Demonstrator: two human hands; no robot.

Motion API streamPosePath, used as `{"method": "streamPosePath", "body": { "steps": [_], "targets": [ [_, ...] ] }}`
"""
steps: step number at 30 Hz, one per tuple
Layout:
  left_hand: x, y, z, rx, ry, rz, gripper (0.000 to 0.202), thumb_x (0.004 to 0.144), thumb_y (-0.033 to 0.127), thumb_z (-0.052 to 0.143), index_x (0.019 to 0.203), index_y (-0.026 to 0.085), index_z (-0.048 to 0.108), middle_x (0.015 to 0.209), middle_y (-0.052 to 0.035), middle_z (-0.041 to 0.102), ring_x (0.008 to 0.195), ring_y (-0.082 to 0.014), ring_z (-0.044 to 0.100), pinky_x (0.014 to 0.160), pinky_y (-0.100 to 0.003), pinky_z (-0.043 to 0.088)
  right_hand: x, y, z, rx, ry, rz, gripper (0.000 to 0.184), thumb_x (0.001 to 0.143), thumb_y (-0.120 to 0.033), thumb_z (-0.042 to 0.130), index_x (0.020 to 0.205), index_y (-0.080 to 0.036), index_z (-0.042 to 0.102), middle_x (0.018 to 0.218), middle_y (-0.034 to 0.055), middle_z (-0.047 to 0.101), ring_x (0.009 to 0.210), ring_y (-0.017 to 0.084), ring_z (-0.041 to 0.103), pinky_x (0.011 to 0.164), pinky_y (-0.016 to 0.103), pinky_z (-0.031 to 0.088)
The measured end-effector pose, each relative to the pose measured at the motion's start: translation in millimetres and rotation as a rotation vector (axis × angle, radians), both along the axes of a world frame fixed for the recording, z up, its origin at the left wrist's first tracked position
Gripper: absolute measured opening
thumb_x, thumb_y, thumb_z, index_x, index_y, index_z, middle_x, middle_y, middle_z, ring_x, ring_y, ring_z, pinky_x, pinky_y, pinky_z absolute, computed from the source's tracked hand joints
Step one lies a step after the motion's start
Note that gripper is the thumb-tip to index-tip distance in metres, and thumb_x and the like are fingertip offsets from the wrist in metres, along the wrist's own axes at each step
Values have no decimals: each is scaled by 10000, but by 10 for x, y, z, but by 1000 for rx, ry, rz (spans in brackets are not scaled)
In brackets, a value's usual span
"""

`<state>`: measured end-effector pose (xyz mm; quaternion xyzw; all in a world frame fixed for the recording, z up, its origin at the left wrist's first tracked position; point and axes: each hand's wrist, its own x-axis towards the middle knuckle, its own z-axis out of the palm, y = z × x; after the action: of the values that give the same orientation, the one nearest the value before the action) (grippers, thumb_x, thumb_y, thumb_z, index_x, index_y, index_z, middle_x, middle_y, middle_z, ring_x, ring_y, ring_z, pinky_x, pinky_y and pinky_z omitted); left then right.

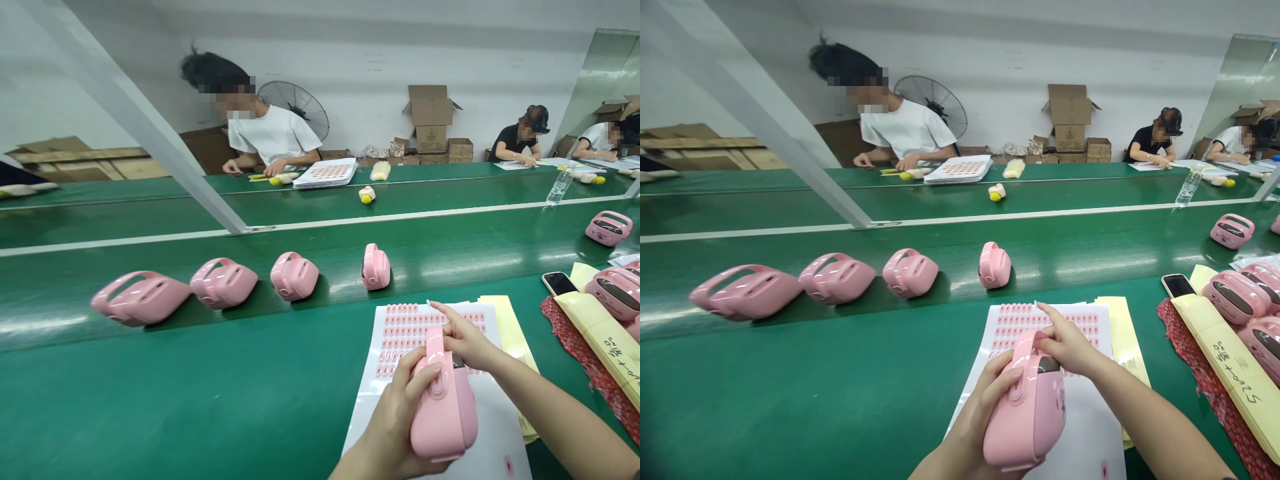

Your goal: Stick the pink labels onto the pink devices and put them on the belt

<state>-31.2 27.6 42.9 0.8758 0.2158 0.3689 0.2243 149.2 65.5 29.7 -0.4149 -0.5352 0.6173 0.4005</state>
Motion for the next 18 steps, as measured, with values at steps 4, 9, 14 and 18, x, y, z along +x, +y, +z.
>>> {"method": "streamPosePath", "body": {
  "steps": [4,9,14,18],
  "targets": [
    [14,3,-44,32,-34,-5,1123,470,240,820,1384,304,169,1282,-177,305,1152,-380,439,840,-465,462,5,9,-49,-64,30,-41,751,687,-230,572,1345,-139,222,510,-118,456,455,74,367,459,202,250],
    [17,10,-93,56,-79,-18,1047,544,315,790,1381,396,167,1321,-162,335,1116,-361,497,798,-438,486,-15,6,-166,-103,100,-92,803,644,-251,595,1346,-139,221,517,-108,485,447,74,373,450,205,249],
    [-30,20,-186,48,-104,-47,945,607,368,756,1364,451,198,1384,-126,357,1160,-376,473,818,-434,482,9,1,-163,-36,63,-82,753,680,-244,568,1349,-188,227,560,-89,521,454,83,415,451,204,277],
    [16,67,-590,-6,-173,194,853,719,273,663,1377,433,144,1412,-122,355,1208,-362,429,912,-500,422,209,296,35,159,-156,-203,670,712,-200,511,1334,-197,263,627,-58,562,536,117,519,521,231,380]
  ]
}}
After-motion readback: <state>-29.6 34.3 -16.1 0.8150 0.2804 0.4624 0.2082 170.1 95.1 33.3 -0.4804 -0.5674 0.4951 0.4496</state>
